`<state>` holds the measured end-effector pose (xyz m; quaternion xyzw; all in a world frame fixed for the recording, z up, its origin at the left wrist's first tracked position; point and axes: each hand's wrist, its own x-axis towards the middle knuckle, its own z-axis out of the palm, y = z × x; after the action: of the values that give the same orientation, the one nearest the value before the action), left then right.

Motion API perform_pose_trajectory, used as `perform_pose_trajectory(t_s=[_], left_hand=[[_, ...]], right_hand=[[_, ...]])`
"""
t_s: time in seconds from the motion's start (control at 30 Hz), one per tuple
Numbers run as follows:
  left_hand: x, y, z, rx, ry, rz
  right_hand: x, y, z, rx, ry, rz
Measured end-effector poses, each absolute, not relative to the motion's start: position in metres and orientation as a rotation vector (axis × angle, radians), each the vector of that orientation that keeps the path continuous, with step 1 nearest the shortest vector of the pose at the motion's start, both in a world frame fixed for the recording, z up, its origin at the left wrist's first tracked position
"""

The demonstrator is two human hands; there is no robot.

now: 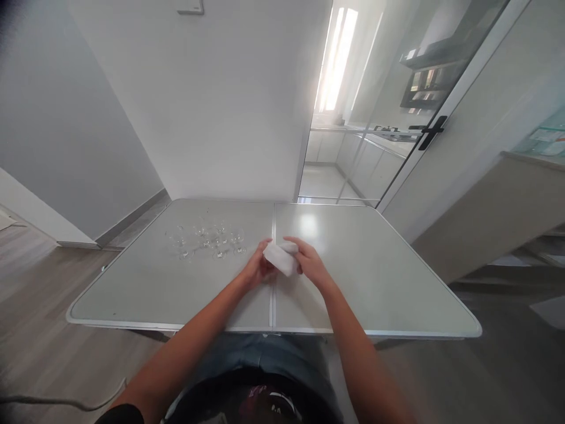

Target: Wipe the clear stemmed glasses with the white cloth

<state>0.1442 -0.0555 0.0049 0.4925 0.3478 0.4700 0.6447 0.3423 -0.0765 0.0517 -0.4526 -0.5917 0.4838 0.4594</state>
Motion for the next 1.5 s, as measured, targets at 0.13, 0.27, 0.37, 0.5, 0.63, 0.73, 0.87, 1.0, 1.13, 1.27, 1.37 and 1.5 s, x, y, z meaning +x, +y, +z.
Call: perform_pose_trajectory(t_s=[0.13,0.27,0.37,0.5,0.63,0.73,0.87,1.0,1.13,1.27,1.37,1.5], left_hand=[[0.136,-0.051,0.023,1.018,0.722,1.002],[0.136,-0.053,0.02,1.15,0.747,1.106],[0.14,-0.052,0.012,1.214,0.747,1.197],[0.139,-0.043,0.009,1.26,0.781,1.293],[0.134,-0.039,0.012,1.454,0.894,1.255],[0.133,-0.045,0.016,1.812,1.066,1.218],[0.131,-0.061,0.023,2.053,1.264,1.262],[0.116,-0.073,0.025,1.939,1.468,1.606],[0.093,-0.073,0.018,1.603,1.816,1.799],[0.085,-0.065,0.009,1.61,1.87,1.663],[0.086,-0.059,0.005,1.659,1.884,1.601],[0.087,-0.051,0.0,1.631,1.911,1.574]], right_hand=[[0.347,-0.082,0.054,-1.082,-1.79,0.989],[0.348,-0.083,0.056,-1.141,-1.907,0.819],[0.344,-0.082,0.053,-1.181,-1.793,0.79],[0.339,-0.075,0.041,-1.219,-1.66,0.816],[0.339,-0.069,0.033,-1.286,-1.702,0.798],[0.338,-0.07,0.034,-1.408,-1.843,0.657],[0.335,-0.072,0.038,-1.402,-1.956,0.433],[0.337,-0.066,0.03,-1.301,-1.685,0.632],[0.344,-0.053,0.01,-1.374,-0.995,0.932],[0.349,-0.042,-0.005,-1.232,-0.676,1.105],[0.348,-0.04,-0.009,-1.19,-0.676,1.151],[0.344,-0.043,-0.011,-1.229,-0.733,1.154]])
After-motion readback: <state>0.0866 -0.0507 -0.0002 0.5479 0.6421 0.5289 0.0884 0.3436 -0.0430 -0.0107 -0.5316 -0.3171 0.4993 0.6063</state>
